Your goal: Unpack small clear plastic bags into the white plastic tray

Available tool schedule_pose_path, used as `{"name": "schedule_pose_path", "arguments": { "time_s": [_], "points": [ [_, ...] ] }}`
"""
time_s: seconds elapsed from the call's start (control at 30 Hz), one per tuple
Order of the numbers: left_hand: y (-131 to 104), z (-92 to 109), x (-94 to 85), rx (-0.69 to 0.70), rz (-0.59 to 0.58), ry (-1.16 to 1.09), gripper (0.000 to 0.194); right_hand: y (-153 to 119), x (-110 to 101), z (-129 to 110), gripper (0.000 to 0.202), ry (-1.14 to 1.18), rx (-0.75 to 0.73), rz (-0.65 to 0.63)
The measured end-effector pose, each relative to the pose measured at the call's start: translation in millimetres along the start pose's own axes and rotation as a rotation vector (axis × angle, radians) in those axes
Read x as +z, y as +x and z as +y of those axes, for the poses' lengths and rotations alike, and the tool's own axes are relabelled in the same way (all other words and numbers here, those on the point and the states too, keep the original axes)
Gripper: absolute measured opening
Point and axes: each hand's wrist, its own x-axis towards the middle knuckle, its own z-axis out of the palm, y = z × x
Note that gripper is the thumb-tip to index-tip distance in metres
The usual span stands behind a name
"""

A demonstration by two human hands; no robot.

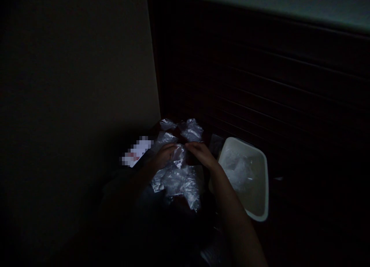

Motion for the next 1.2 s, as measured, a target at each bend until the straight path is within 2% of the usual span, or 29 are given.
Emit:
{"name": "schedule_pose_path", "arguments": {
  "time_s": [0.1,0.2,0.3,0.4,0.5,0.6,0.67,0.83,0.97,1.07,1.2],
  "points": [
    [-3,4,-1.7,0.088,-0.069,0.109,0.013,3,0,8,0.039,0.003,0.009,0.034],
    [-9,11,1.4,0.108,-0.136,0.158,0.018,7,0,18,0.039,0.010,0.036,-0.021],
    [-13,15,6.0,0.122,-0.104,0.148,0.019,9,-1,24,0.034,0.009,0.047,-0.089],
    [-12,15,7.3,0.137,-0.047,0.101,0.023,9,-3,24,0.026,0.002,0.027,-0.104],
    [-9,13,6.0,0.098,-0.066,-0.024,0.031,8,-4,20,0.028,0.070,0.064,-0.020],
    [-5,11,4.9,0.017,-0.151,-0.163,0.029,7,-5,16,0.033,0.156,0.101,0.085],
    [-4,9,4.3,-0.009,-0.184,-0.193,0.029,6,-5,13,0.034,0.198,0.123,0.112],
    [-3,3,0.7,0.032,-0.137,-0.119,0.034,4,-3,5,0.034,0.258,0.236,0.084],
    [-4,3,-0.3,0.079,-0.127,-0.060,0.032,4,-2,4,0.033,0.219,0.250,0.010],
    [-6,7,1.6,0.037,-0.169,-0.099,0.028,6,-3,11,0.034,0.222,0.218,0.039],
    [-7,11,4.3,-0.091,-0.261,-0.188,0.027,8,-5,18,0.036,0.245,0.179,0.082]
  ]
}}
